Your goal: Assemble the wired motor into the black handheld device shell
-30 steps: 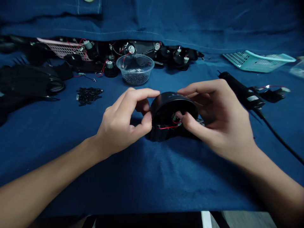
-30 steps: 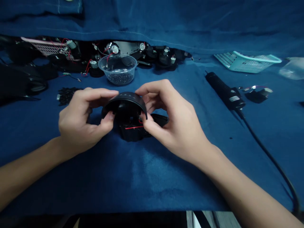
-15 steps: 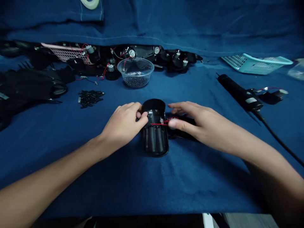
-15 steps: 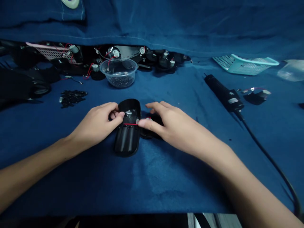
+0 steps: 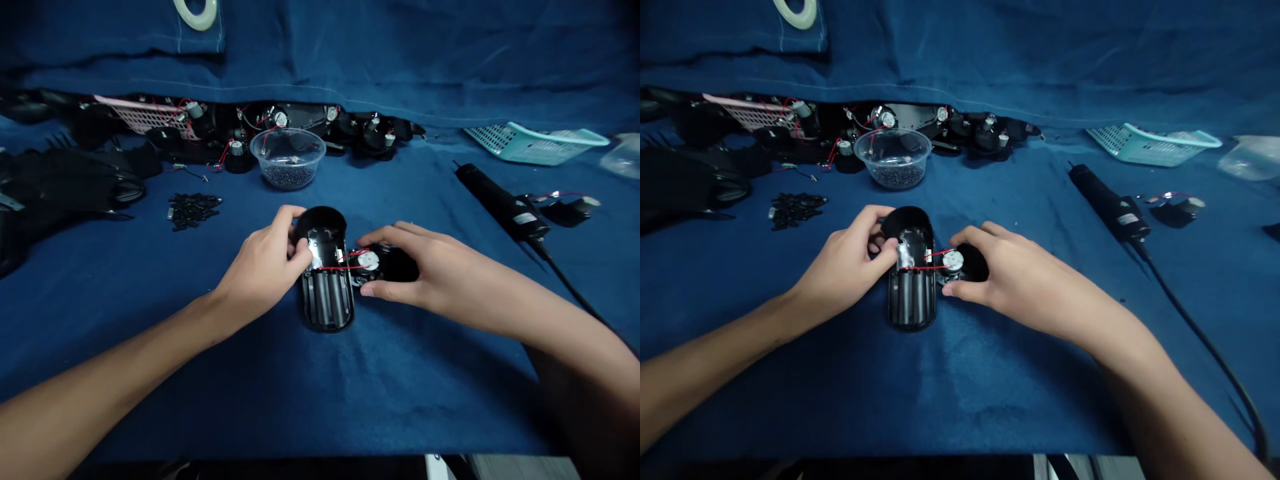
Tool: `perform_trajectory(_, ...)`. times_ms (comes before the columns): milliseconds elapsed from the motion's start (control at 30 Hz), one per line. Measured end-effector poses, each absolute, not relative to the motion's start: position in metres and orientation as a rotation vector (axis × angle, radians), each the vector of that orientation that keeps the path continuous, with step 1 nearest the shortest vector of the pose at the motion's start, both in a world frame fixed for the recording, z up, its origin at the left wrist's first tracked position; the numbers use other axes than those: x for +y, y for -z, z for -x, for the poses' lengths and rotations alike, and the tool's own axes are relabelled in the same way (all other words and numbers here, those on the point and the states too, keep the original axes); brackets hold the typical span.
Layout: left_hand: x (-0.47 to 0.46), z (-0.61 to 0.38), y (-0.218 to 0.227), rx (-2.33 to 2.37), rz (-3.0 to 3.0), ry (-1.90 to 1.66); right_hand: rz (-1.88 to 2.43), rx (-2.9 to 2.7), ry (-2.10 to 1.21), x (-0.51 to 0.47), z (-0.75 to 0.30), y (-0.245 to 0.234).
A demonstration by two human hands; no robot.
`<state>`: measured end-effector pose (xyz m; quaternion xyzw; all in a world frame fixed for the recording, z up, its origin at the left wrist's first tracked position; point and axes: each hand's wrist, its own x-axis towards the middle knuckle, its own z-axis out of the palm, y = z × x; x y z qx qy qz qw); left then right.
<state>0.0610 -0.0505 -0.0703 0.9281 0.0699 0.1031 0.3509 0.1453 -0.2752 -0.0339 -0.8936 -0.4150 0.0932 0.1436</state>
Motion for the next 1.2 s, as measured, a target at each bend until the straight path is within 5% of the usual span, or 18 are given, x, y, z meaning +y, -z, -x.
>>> perform_trajectory(200,-0.049,-0.063,0.073,0.214,-2.247,-0.286,2.576,-1.055,0.042,-0.273,-0.152,0.041)
perform_trajectory(1200,-0.043,-0.067,0.067,0.312,-2.163,-0.145,2.357,-0.414,-0.282,-0.267,-0.169,0.046)
